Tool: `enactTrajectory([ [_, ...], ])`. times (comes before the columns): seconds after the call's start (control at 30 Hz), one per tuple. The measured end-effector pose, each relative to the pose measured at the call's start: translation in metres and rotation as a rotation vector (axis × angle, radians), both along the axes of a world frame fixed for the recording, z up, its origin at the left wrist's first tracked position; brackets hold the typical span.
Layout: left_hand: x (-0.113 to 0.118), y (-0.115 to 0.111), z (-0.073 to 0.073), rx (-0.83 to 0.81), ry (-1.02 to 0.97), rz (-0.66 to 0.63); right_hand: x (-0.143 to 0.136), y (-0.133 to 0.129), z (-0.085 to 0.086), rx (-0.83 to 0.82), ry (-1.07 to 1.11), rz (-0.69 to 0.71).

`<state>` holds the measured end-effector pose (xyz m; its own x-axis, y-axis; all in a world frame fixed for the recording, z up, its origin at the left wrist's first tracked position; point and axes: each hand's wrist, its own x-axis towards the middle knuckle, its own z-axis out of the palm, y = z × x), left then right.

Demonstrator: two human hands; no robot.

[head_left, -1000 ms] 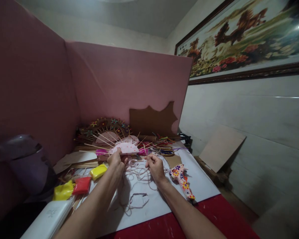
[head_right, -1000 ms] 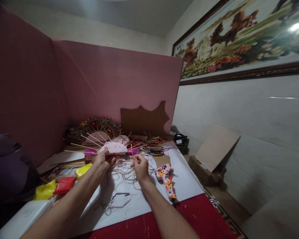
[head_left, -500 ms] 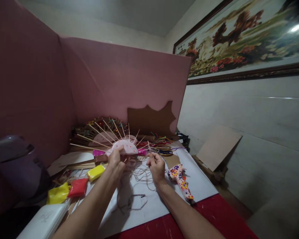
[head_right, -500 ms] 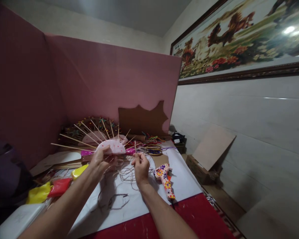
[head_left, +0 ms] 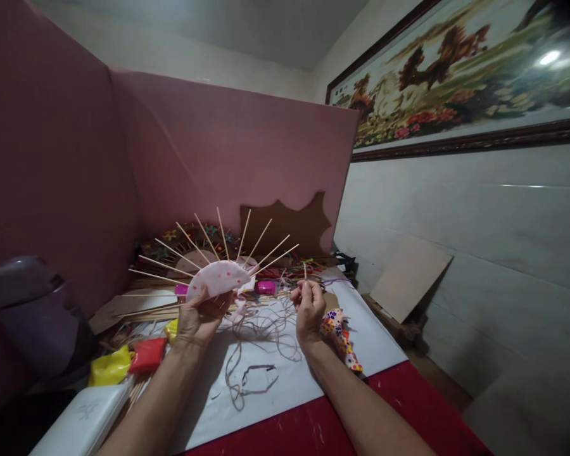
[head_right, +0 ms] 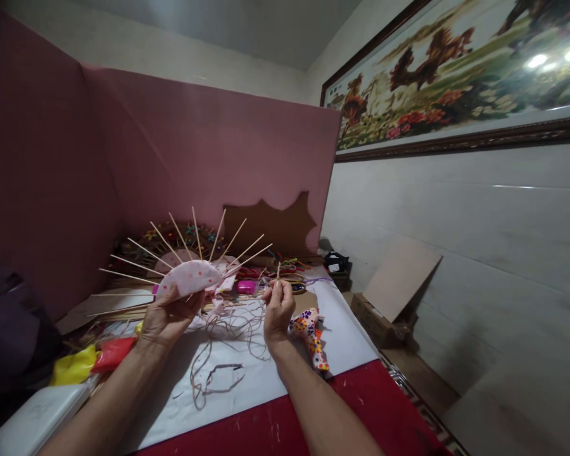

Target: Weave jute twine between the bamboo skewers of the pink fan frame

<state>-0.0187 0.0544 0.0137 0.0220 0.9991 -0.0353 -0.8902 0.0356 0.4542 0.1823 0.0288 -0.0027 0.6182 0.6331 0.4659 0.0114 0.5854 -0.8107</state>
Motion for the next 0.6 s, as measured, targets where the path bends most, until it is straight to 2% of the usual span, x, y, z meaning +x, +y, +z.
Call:
enactTrajectory([
  [0.3, -0.001, 0.001, -0.005, 0.008, -0.004, -0.055, 0.004, -0.001, 0.008, 0.031, -0.056, -0.053],
  [0.6, -0.003, 0.001, -0.005, -0.009, -0.029, -0.054, 0.000, -0.006, 0.012, 0.024, -0.020, 0.030],
])
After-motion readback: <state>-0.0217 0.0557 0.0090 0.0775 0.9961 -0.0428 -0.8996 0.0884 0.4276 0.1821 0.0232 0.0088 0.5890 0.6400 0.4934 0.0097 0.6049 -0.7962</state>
